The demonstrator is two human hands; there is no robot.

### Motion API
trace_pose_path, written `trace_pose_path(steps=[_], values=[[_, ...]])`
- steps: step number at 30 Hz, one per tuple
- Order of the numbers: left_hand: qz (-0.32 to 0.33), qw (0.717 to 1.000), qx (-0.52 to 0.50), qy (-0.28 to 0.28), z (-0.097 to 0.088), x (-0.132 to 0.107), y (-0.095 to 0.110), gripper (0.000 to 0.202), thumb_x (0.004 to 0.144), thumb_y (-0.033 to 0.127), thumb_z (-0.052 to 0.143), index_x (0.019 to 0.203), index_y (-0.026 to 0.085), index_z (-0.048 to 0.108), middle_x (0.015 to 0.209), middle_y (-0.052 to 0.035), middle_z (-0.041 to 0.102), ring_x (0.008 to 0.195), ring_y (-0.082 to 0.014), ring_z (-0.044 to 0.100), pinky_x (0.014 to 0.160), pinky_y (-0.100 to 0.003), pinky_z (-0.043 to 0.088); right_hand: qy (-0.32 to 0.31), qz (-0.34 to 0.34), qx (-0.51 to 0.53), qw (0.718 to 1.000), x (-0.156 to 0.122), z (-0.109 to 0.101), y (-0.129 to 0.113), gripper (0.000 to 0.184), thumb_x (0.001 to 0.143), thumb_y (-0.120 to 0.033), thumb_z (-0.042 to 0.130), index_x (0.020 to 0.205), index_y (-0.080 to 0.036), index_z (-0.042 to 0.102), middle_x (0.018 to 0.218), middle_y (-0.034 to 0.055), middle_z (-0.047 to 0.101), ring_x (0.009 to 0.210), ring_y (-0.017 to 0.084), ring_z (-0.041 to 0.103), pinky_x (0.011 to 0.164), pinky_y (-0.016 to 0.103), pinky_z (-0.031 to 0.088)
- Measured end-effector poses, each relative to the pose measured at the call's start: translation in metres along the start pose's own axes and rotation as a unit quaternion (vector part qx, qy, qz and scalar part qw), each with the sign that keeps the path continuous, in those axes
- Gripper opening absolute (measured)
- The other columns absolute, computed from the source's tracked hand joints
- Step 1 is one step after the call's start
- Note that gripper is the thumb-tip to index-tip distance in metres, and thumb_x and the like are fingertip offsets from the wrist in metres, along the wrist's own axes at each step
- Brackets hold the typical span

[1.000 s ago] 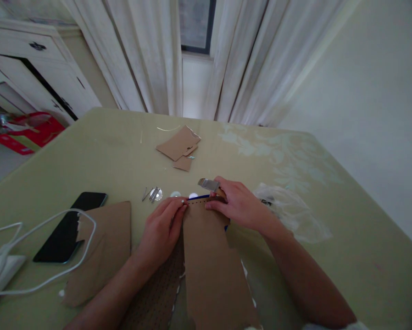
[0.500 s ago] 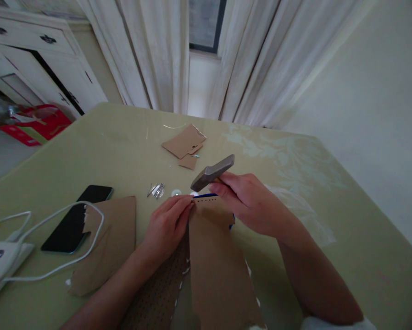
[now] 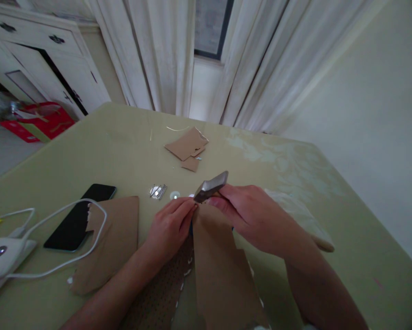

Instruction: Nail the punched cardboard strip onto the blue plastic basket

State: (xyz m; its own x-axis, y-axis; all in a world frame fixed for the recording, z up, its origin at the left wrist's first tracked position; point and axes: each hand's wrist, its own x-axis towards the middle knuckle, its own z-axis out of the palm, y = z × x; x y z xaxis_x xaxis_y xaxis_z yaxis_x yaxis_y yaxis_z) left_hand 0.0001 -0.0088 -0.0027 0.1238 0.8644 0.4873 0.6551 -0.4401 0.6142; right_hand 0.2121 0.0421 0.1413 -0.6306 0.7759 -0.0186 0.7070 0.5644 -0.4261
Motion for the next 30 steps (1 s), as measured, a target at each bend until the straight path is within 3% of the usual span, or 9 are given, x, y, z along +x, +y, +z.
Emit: trace_pose_path(steps=[3, 8, 13, 18, 23, 30], values=[[0.017, 1.000, 0.017, 0.007, -0.0004, -0.0009, -0.0008, 0.024, 0.111, 0.016, 0.054, 0.117, 0.022, 0.076, 0.115, -0.0092, 0.083, 0.104, -0.0219, 0.080, 0.098, -0.033, 0.064, -0.018, -0.006, -0.020, 1.000, -0.0008, 0.0023, -0.0007, 0.034, 0.119, -0.043, 0.048, 0.105, -0.023, 0.071, 0.095, 0.0075, 0.082, 0.084, 0.026, 0.074, 0.075, 0.036, 0.042], [0.021, 0.999, 0.014, 0.020, 0.0002, -0.0009, -0.0022, 0.023, 0.111, 0.017, 0.055, 0.123, 0.022, 0.074, 0.119, -0.0085, 0.082, 0.105, -0.0214, 0.080, 0.098, -0.032, 0.064, 0.061, -0.006, 0.028, 0.998, -0.0030, -0.0002, -0.0015, 0.032, 0.118, -0.045, 0.049, 0.115, -0.025, 0.073, 0.101, 0.0061, 0.084, 0.088, 0.027, 0.078, 0.077, 0.036, 0.046], [0.016, 1.000, 0.024, 0.008, -0.0003, -0.0005, -0.0006, 0.022, 0.111, 0.014, 0.053, 0.114, 0.022, 0.074, 0.114, -0.0085, 0.081, 0.101, -0.0210, 0.079, 0.095, -0.031, 0.063, -0.011, 0.009, 0.011, 1.000, -0.0029, 0.0065, 0.0011, 0.032, 0.118, -0.042, 0.049, 0.108, -0.022, 0.073, 0.101, 0.0091, 0.084, 0.088, 0.028, 0.078, 0.078, 0.036, 0.047], [0.017, 0.999, 0.025, 0.023, 0.0012, -0.0019, -0.0017, 0.022, 0.112, 0.019, 0.054, 0.120, 0.022, 0.074, 0.116, -0.0082, 0.081, 0.102, -0.0210, 0.079, 0.095, -0.031, 0.063, 0.054, -0.003, 0.030, 0.998, -0.0058, 0.0070, 0.0018, 0.035, 0.119, -0.047, 0.047, 0.113, -0.025, 0.073, 0.097, 0.0069, 0.083, 0.086, 0.026, 0.077, 0.076, 0.035, 0.047], [0.013, 1.000, 0.021, 0.009, 0.0000, -0.0014, -0.0022, 0.024, 0.112, 0.018, 0.053, 0.117, 0.022, 0.076, 0.114, -0.0095, 0.081, 0.101, -0.0207, 0.079, 0.094, -0.030, 0.063, 0.001, 0.016, 0.019, 1.000, -0.0061, 0.0087, 0.0013, 0.032, 0.118, -0.040, 0.050, 0.106, -0.021, 0.073, 0.096, 0.0087, 0.082, 0.084, 0.024, 0.075, 0.076, 0.033, 0.046], [0.035, 0.999, 0.028, 0.029, -0.0041, -0.0001, 0.0013, 0.021, 0.111, 0.015, 0.056, 0.114, 0.019, 0.076, 0.112, -0.0089, 0.082, 0.097, -0.0194, 0.079, 0.091, -0.029, 0.064, 0.021, 0.015, 0.022, 0.999, -0.0070, 0.0060, -0.0021, 0.031, 0.119, -0.039, 0.049, 0.115, -0.020, 0.074, 0.099, 0.0089, 0.082, 0.089, 0.023, 0.075, 0.080, 0.032, 0.046]])
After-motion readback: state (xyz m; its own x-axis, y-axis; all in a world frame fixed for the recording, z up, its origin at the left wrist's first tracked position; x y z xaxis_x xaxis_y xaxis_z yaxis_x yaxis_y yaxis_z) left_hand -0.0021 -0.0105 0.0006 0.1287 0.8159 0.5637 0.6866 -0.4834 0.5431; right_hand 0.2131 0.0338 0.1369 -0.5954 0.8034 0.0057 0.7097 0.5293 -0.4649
